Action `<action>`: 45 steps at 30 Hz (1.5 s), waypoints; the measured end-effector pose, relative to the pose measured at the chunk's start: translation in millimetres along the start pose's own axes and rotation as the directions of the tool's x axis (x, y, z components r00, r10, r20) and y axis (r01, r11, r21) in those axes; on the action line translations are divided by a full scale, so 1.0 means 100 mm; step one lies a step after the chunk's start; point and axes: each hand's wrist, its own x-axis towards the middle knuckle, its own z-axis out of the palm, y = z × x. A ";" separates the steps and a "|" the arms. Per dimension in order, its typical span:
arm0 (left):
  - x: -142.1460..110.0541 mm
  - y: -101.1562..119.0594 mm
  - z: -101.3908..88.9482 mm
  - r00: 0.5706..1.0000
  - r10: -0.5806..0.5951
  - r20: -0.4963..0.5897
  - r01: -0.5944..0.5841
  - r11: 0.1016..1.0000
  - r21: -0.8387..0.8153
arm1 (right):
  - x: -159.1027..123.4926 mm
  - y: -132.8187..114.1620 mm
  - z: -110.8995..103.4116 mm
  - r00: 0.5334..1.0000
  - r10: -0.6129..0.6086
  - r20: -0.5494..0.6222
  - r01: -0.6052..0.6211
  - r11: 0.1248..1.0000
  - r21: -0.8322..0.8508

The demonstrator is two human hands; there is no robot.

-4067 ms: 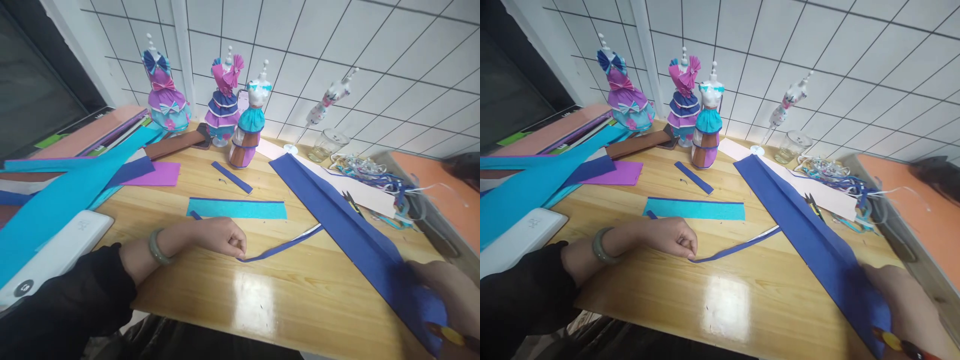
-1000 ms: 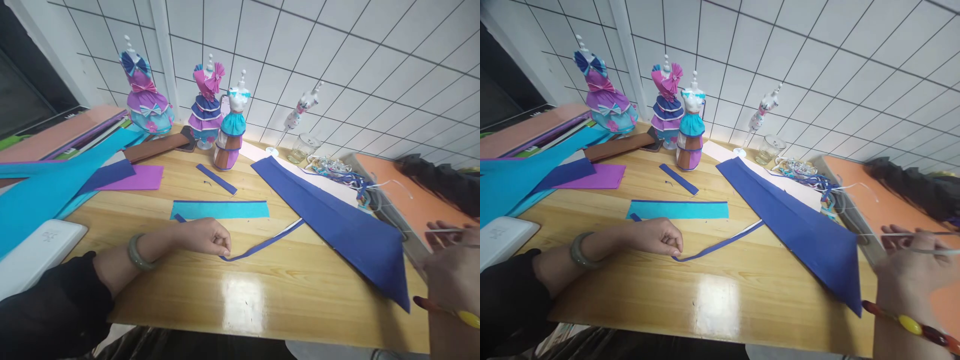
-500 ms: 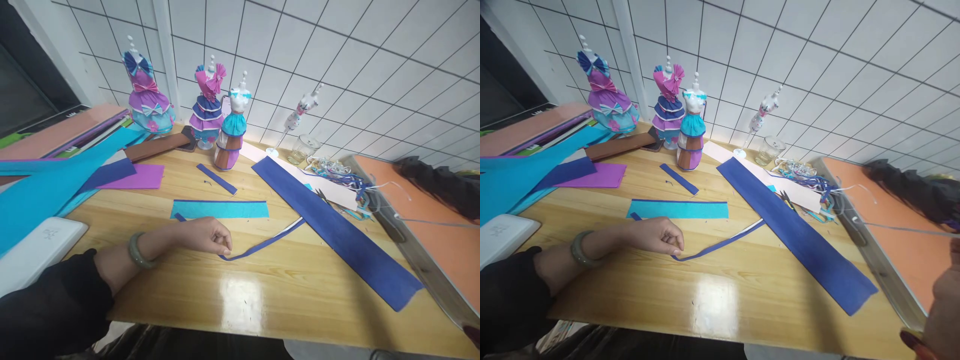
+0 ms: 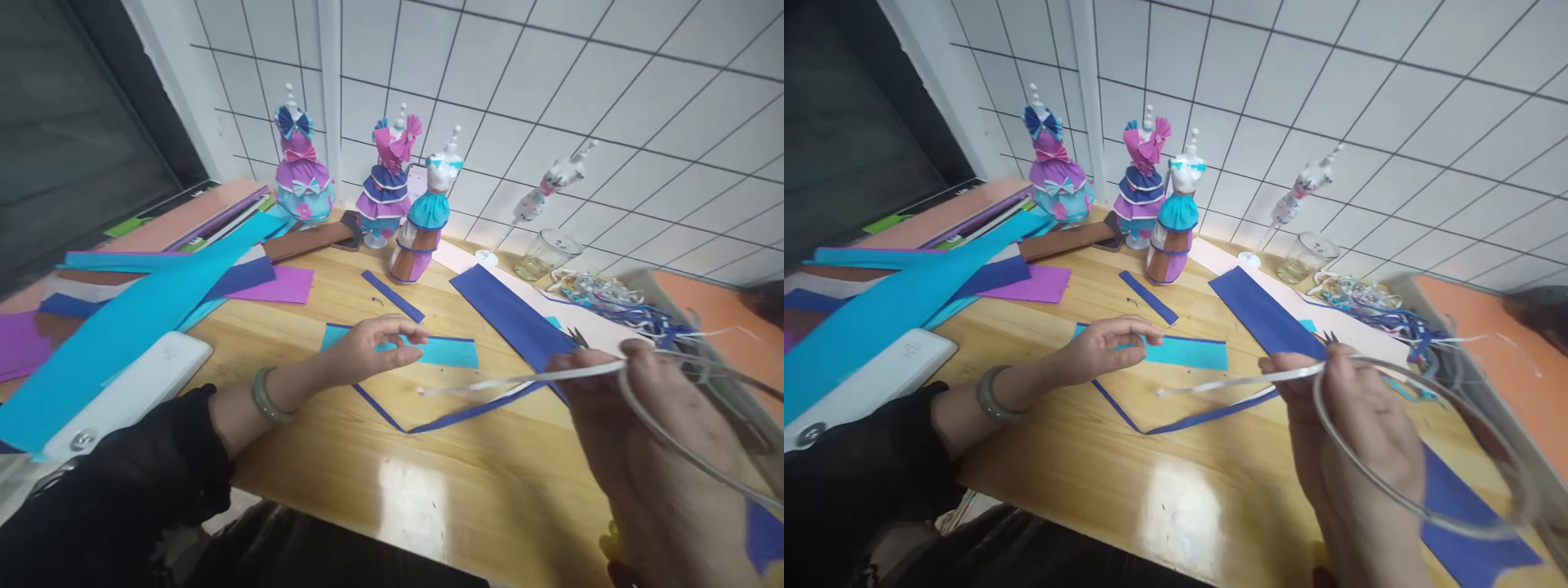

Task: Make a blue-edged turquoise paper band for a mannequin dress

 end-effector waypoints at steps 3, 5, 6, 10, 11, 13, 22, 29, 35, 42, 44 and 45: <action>-0.01 0.03 0.01 0.973 -0.097 0.209 0.131 0.980 -0.153 | 0.10 0.19 0.17 0.989 0.107 0.099 -0.117 0.988 0.100; -0.01 0.00 0.04 0.924 -0.163 0.347 0.257 0.934 -0.248 | 0.20 0.30 0.21 0.976 0.153 0.154 -0.174 0.976 0.133; -0.01 -0.03 0.05 0.902 -0.184 0.391 0.307 0.910 -0.279 | 0.24 0.34 0.22 0.972 0.161 0.168 -0.185 0.973 0.138; -0.01 -0.11 0.07 0.911 -0.257 0.321 0.338 0.913 -0.227 | 0.35 0.48 0.21 0.970 0.170 0.175 -0.196 0.971 0.141; -0.01 -0.12 0.07 0.918 -0.269 0.291 0.332 0.923 -0.194 | 0.36 0.51 0.20 0.969 0.177 0.172 -0.200 0.971 0.132; -0.01 -0.14 0.07 0.927 -0.282 0.246 0.323 0.936 -0.142 | 0.38 0.59 0.18 0.969 0.193 0.154 -0.211 0.971 0.112; 0.00 -0.15 0.01 0.953 -0.291 0.091 0.280 0.953 0.117 | 0.43 0.88 0.01 0.951 0.260 0.169 -0.274 0.959 0.071; 0.03 -0.07 -0.10 0.926 -0.315 0.209 0.285 0.945 0.160 | 0.44 0.86 -0.06 0.935 0.326 0.138 -0.336 0.940 0.054; 0.02 -0.06 -0.13 0.906 -0.355 0.229 0.332 0.934 0.135 | 0.41 0.90 -0.04 0.920 0.374 0.116 -0.385 0.919 0.086; 0.04 -0.06 -0.11 0.898 -0.382 0.217 0.389 0.921 0.013 | 0.39 0.90 -0.03 0.883 0.439 0.168 -0.459 0.881 0.116; 0.05 -0.07 -0.11 0.905 -0.379 0.194 0.381 0.924 0.026 | 0.39 0.90 -0.01 0.877 0.449 0.171 -0.472 0.872 0.128; 0.05 -0.08 -0.12 0.907 -0.381 0.180 0.380 0.924 0.042 | 0.40 0.89 0.00 0.878 0.448 0.169 -0.471 0.872 0.133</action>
